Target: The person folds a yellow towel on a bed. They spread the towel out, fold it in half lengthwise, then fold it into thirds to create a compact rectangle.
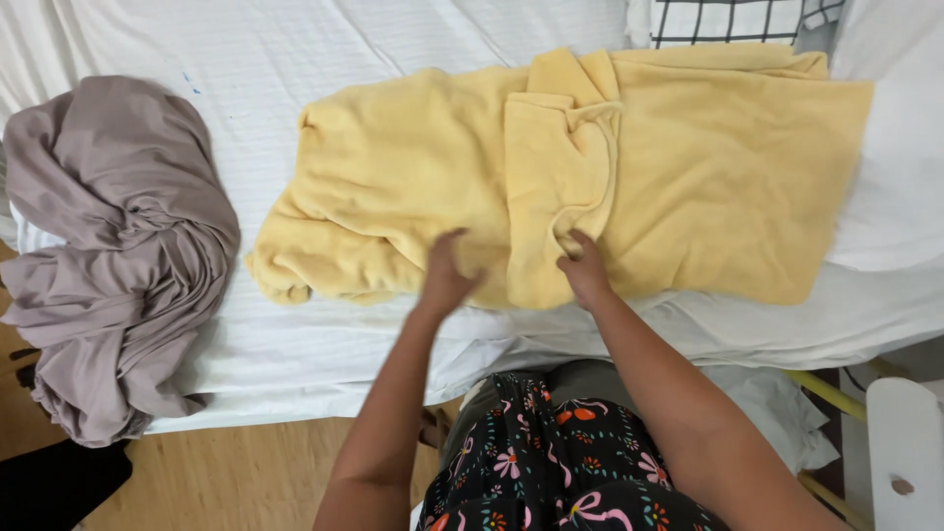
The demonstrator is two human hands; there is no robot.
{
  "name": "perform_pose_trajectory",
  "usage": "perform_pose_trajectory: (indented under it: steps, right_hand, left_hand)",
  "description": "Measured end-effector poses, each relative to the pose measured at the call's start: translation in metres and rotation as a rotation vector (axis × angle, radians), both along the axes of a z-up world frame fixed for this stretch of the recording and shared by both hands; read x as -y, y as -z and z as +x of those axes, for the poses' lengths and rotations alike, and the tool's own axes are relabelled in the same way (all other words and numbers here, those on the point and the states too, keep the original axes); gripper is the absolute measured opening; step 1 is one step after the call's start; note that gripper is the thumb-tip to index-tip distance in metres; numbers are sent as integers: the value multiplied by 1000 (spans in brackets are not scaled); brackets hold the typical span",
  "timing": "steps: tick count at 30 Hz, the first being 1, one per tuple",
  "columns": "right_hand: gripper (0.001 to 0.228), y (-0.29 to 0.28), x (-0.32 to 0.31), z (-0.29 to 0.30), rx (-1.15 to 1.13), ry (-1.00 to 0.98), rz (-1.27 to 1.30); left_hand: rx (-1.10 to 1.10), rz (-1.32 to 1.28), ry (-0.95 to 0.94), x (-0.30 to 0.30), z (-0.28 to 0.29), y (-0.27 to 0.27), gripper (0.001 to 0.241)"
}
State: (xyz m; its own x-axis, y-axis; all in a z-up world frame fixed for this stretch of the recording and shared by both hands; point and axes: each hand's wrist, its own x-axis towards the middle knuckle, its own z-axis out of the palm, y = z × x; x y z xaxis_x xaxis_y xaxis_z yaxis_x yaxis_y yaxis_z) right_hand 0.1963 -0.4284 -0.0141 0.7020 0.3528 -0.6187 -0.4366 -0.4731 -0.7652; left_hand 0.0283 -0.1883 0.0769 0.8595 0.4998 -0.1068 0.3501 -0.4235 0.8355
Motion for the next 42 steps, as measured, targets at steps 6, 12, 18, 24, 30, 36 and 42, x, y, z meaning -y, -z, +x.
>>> perform_pose_trajectory:
  steps: [6,12,18,24,30,36,42]
  right_hand:
    - [65,-95,-51,-4,-270,40,357]
    - [75,-119,-49,29,-278,-39,289]
    - [110,-29,-57,79,-4,223,-54]
    - [96,-51,-78,138,-468,504,166]
    - [69,-52,-133,147,-596,226,575]
    - [80,-109,-260,92,-257,-72,488]
    - [89,-84,-364,29,-162,-240,529]
  left_hand:
    - [10,-71,35,102,73,-50,122]
    - [26,-119,-281,108,73,-45,62]
    - [-8,-180,-105,104,73,-87,61]
    - [-31,-139,-12,106,64,-92,74]
    - [73,-246,-165,78,44,-112,77]
    - [142,-210,-400,19,-2,-109,72]
    - [315,-127,-545,-39,-63,-84,67]
